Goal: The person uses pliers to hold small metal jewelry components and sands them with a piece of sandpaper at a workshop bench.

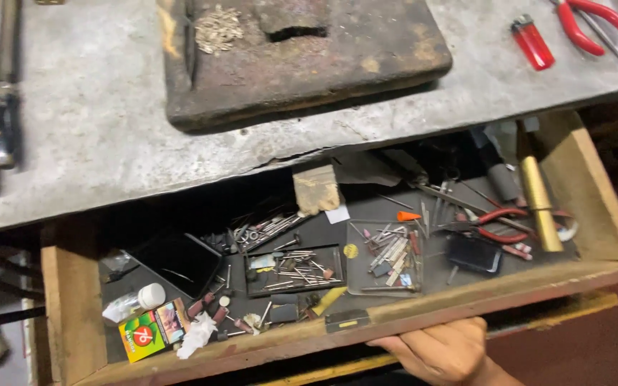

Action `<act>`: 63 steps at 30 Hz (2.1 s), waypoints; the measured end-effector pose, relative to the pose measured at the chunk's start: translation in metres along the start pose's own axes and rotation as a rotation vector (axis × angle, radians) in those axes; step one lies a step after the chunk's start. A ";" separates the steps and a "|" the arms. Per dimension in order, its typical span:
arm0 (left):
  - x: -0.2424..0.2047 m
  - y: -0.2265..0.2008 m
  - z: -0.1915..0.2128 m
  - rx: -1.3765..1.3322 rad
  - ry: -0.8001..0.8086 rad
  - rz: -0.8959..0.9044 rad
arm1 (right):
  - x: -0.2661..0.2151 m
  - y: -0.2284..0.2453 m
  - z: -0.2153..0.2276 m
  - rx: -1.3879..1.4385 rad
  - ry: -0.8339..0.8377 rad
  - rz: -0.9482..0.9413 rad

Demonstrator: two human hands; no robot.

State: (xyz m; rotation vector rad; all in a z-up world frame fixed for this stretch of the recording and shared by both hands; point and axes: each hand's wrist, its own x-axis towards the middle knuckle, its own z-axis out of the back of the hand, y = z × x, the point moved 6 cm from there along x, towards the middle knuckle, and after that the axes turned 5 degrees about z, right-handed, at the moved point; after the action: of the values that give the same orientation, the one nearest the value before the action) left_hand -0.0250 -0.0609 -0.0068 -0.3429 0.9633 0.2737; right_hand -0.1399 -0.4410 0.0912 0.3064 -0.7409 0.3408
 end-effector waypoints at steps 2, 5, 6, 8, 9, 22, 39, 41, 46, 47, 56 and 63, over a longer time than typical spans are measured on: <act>0.013 -0.013 0.038 0.164 0.035 0.165 | 0.011 0.003 0.004 0.009 -0.020 0.041; 0.034 -0.005 0.080 0.395 0.101 0.420 | 0.018 -0.002 0.002 -0.002 -0.016 0.004; 0.043 0.009 0.087 0.470 0.127 0.506 | 0.012 -0.006 -0.004 -0.038 -0.003 0.013; 0.069 0.055 0.079 0.620 0.189 0.676 | 0.013 -0.016 -0.014 -0.064 0.009 0.032; 0.081 0.087 0.065 0.706 0.227 0.757 | 0.017 -0.019 -0.017 -0.106 0.004 0.056; -0.081 -0.012 -0.009 -1.017 -0.870 -0.795 | 0.035 -0.164 -0.140 -0.236 -0.003 0.130; -0.074 -0.153 -0.012 -0.750 -0.186 -1.024 | -0.079 -0.177 -0.134 -0.211 0.900 -0.508; -0.070 -0.155 -0.011 -0.842 -0.134 -1.000 | -0.078 -0.173 -0.136 -0.334 0.912 -0.450; -0.050 -0.152 -0.012 -1.081 -0.060 -0.947 | -0.062 -0.141 -0.134 -0.308 1.056 -0.380; -0.048 -0.152 -0.011 -1.084 -0.063 -0.945 | -0.062 -0.145 -0.134 -0.307 1.056 -0.375; -0.028 -0.152 -0.019 -1.346 0.086 -0.755 | -0.026 -0.174 -0.069 -0.556 1.431 -0.312; -0.034 -0.139 0.005 -1.042 -0.174 -0.858 | -0.013 -0.180 -0.034 -0.645 1.256 -0.297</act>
State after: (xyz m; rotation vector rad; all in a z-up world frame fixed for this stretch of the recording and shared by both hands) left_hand 0.0128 -0.1885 0.0471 -1.6041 0.3588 -0.0142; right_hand -0.0558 -0.5922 0.0312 -0.4112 0.4530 -0.0403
